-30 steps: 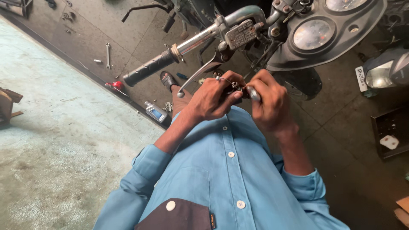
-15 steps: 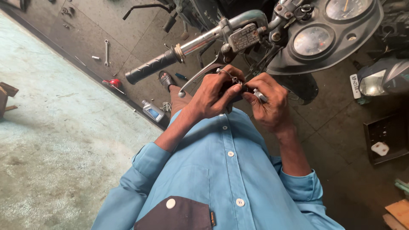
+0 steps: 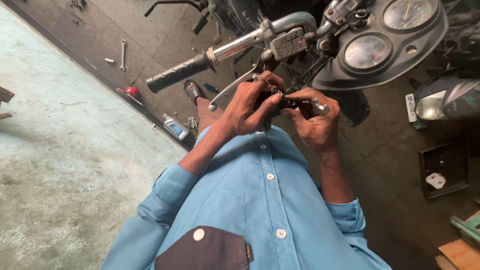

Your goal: The person uses a wrench to loosen and tighten bolts on a motorcycle handlebar assembly. They remove a small metal component, adjust it, and reattach it to the handlebar area.

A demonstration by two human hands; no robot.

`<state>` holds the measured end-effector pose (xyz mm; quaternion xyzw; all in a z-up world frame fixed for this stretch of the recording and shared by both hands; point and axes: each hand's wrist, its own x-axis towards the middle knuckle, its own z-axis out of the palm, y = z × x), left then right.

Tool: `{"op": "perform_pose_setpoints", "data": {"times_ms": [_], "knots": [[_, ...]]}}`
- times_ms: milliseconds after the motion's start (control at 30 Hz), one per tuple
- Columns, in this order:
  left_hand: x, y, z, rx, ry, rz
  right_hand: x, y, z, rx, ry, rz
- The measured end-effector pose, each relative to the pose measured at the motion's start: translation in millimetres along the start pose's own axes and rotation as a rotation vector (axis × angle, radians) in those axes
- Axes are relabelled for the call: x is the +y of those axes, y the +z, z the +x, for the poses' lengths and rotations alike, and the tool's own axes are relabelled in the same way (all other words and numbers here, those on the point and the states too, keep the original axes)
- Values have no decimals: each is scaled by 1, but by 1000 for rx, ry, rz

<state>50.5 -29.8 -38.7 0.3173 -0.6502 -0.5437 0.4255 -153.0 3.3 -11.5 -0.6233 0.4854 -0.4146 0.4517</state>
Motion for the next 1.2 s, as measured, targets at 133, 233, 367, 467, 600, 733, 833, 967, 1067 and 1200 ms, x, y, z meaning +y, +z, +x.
{"op": "perform_pose_setpoints", "data": {"times_ms": [133,233,367,467,600,733,833,967,1067,1200], "knots": [[-2,0,0,-7,70,20,2,6,-2,41,64,91],[-4,2,2,6,65,-4,-5,9,-3,76,-101,-314],[-6,2,3,-17,82,79,-13,8,-3,40,-86,-356],[-1,2,1,-32,74,95,-13,1,-4,-14,9,-207],[8,-1,7,-61,15,70,-8,-15,3,-96,115,-39],[14,-5,8,-79,49,99,-5,-24,10,-199,305,154],[13,-6,9,-126,65,173,-6,-30,13,-260,270,103],[10,-6,8,-138,-5,180,-9,-25,17,-229,210,51],[8,-4,6,-107,73,217,-11,-18,11,-151,61,-234],[12,-2,3,-59,13,241,-12,-15,14,-93,27,-178]]}}
